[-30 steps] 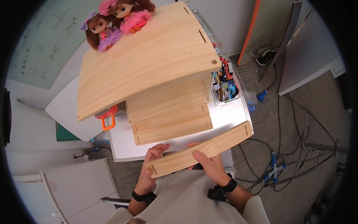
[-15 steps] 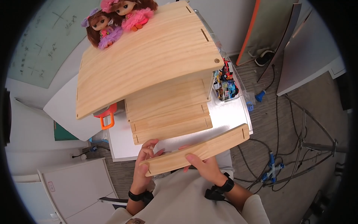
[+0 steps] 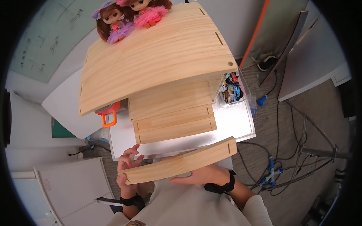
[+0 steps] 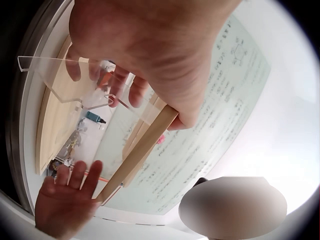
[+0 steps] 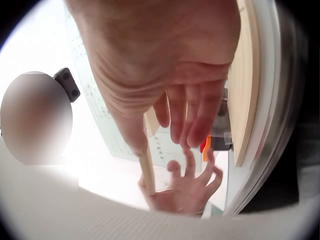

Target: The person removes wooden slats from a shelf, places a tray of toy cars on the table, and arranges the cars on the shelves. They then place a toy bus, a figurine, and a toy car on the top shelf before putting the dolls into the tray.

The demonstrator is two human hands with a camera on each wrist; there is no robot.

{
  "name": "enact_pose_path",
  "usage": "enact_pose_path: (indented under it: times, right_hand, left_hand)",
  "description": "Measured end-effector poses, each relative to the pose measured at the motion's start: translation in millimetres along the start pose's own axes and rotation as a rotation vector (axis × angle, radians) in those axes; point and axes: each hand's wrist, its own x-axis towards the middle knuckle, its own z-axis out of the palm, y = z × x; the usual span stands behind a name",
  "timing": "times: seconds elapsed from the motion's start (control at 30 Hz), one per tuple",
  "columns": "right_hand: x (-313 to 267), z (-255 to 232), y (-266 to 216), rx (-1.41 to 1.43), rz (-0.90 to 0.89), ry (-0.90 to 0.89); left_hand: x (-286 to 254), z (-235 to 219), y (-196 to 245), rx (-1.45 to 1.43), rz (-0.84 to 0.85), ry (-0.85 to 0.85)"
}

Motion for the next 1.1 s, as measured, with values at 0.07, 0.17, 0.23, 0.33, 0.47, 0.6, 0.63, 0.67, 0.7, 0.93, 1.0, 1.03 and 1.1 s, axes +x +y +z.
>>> enact_pose_path:
  times: [0.07,0.17,0.23,0.33,0.47,0.6,0.63,0.67,0.7,0.93,1.0,1.03,1.1]
  right_hand:
    - [7.2,-6.6,-1.3,-0.148,0.02,-0.003]
    - [18.5,-21.3,20.7,-0.552,-0.173,0.186]
    - [31.9,-31.4,19.1,-0.675,-0.144,0.229]
    - [57.3,-49.1,20.6,-0.852,-0.2,0.319]
    - [80.3,-56.3,20.6,-1.131,-0.234,0.382]
    - [79.8,-57.6,34.4,-1.195,-0.145,0.304]
    - [78.2,-57.1,34.1,-1.185,-0.159,0.292]
    - [73.9,-56.8,30.5,-1.178,-0.142,0.285]
    - [69.5,-56.5,27.1,-1.172,-0.126,0.28]
    - [32.9,-55.6,14.3,-1.122,-0.1,0.276]
    - [21.1,-53.0,13.5,-1.086,-0.102,0.297]
    - [14.9,-54.2,12.3,-1.055,-0.111,0.318]
    - [3.7,-56.5,10.9,-1.048,-0.108,0.332]
  left_hand:
    - [-3.5,-9.5,4.2,-0.006,0.004,0.03]
    - [-9.4,-21.9,8.1,-0.019,-0.008,0.127]
    - [-13.0,-27.9,9.8,-0.035,0.014,0.161]
    - [-16.9,-41.3,3.3,-0.097,0.07,0.19]
    - [-18.9,-54.0,-0.8,-0.233,0.079,0.235]
    - [-18.6,-50.4,5.0,-0.499,-0.007,0.318]
    - [-18.0,-48.4,6.8,-0.492,0.002,0.335]
    - [-17.2,-45.4,8.4,-0.513,-0.018,0.337]
    - [-16.4,-43.1,10.1,-0.533,-0.039,0.337]
    - [-2.8,-39.1,9.5,-0.578,-0.062,0.295]
    - [-1.6,-38.3,9.0,-0.58,-0.06,0.299]
    - [0.5,-37.4,7.5,-0.586,-0.051,0.301]
    - [1.1,-41.5,3.4,-0.581,-0.051,0.28]
